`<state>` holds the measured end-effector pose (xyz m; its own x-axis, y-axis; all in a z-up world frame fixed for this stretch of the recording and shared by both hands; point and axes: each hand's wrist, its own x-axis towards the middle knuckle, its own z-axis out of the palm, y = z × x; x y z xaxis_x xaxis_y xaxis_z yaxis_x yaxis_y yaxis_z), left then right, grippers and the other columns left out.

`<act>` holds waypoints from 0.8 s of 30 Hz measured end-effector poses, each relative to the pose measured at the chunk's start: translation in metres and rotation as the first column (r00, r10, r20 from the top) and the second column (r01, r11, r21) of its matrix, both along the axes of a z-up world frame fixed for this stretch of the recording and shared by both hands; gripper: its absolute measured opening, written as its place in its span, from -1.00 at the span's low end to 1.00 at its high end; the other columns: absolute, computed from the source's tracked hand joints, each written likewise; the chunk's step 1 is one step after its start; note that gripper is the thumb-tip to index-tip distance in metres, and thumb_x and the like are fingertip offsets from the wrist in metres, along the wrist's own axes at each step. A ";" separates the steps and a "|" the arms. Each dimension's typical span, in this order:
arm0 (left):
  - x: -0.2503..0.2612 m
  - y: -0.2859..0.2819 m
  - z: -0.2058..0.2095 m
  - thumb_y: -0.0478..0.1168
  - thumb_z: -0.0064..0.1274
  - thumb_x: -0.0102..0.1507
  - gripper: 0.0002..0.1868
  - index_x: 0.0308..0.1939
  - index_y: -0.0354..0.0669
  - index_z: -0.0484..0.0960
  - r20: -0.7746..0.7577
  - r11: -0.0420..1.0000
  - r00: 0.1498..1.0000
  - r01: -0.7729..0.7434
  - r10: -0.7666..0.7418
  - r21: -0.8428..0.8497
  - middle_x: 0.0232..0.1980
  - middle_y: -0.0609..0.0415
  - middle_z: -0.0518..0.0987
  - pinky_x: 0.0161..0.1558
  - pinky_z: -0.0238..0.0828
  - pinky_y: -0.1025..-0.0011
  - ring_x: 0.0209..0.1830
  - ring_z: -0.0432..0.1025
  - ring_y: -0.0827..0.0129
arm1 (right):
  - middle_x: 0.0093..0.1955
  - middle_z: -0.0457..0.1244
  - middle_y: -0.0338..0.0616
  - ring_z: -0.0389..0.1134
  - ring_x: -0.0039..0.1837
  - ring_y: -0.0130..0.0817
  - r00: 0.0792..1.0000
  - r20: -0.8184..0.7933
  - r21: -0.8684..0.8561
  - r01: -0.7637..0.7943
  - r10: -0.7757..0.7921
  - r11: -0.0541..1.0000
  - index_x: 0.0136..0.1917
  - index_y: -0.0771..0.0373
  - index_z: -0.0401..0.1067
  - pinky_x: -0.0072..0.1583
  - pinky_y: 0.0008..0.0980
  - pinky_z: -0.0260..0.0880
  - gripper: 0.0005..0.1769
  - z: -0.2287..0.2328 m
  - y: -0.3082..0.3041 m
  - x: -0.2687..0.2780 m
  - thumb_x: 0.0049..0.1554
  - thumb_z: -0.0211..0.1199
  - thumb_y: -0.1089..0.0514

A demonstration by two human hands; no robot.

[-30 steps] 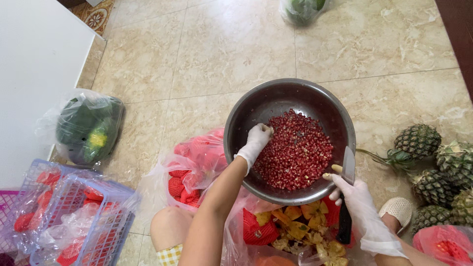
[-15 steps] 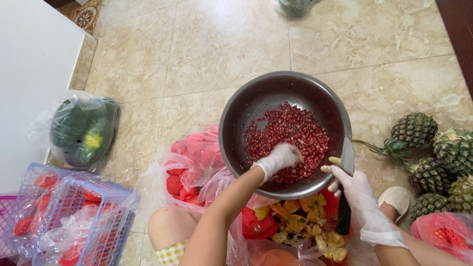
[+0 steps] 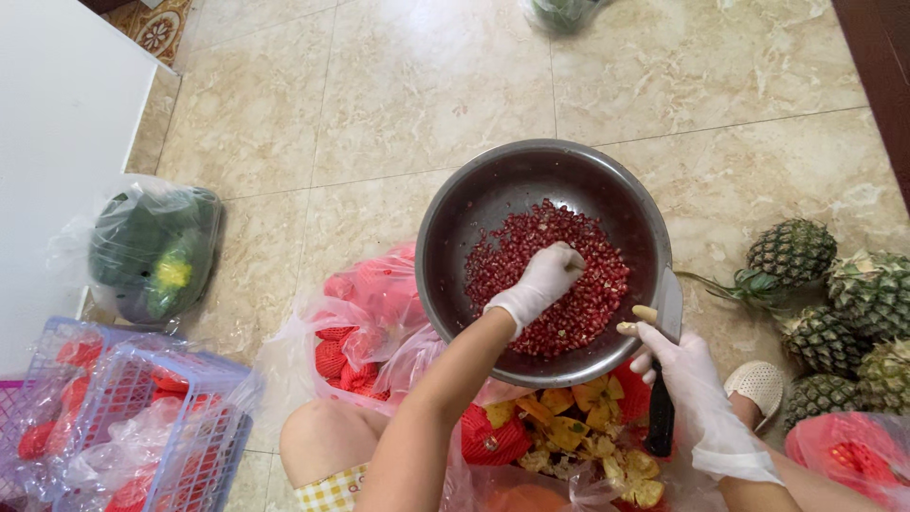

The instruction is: The person peels pomegranates with a knife over a large bowl, removing the skin and collecting the seeds.

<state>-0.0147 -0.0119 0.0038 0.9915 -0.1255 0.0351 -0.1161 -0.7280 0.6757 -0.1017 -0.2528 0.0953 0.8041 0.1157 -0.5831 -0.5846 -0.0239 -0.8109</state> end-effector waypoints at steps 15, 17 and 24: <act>0.021 0.032 -0.050 -0.35 -0.02 0.35 -0.95 -0.14 -0.23 0.54 -0.660 0.701 0.739 -0.541 0.133 -0.465 -0.28 0.02 0.65 -0.27 0.53 0.39 -0.39 0.55 0.39 | 0.06 0.47 -0.12 0.27 -0.29 -0.51 1.000 -0.004 -0.001 0.007 -0.007 1.000 0.32 0.34 0.43 -0.27 -0.49 0.23 -0.55 0.010 0.001 -0.001 0.21 0.15 0.10; 0.022 0.044 -0.055 -0.45 0.00 0.29 -0.88 -0.13 -0.24 0.57 -0.605 0.653 0.785 -0.530 0.136 -0.541 -0.30 0.03 0.64 -0.30 0.49 0.41 -0.41 0.52 0.40 | 0.06 0.47 -0.12 0.26 -0.29 -0.51 1.000 0.004 0.006 0.008 -0.008 1.000 0.32 0.34 0.43 -0.27 -0.50 0.22 -0.54 0.006 0.001 0.000 0.21 0.16 0.10; 0.022 0.071 -0.036 -0.39 0.16 0.17 -0.83 -0.18 -0.14 0.74 -0.392 0.866 0.858 -0.443 0.332 -0.234 -0.22 0.06 0.69 -0.07 0.49 0.43 -0.22 0.58 0.37 | 0.05 0.47 -0.07 0.27 -0.31 -0.49 1.000 0.002 0.007 -0.002 0.002 1.000 0.33 0.36 0.43 -0.27 -0.47 0.23 -0.51 0.004 0.000 0.000 0.19 0.17 0.09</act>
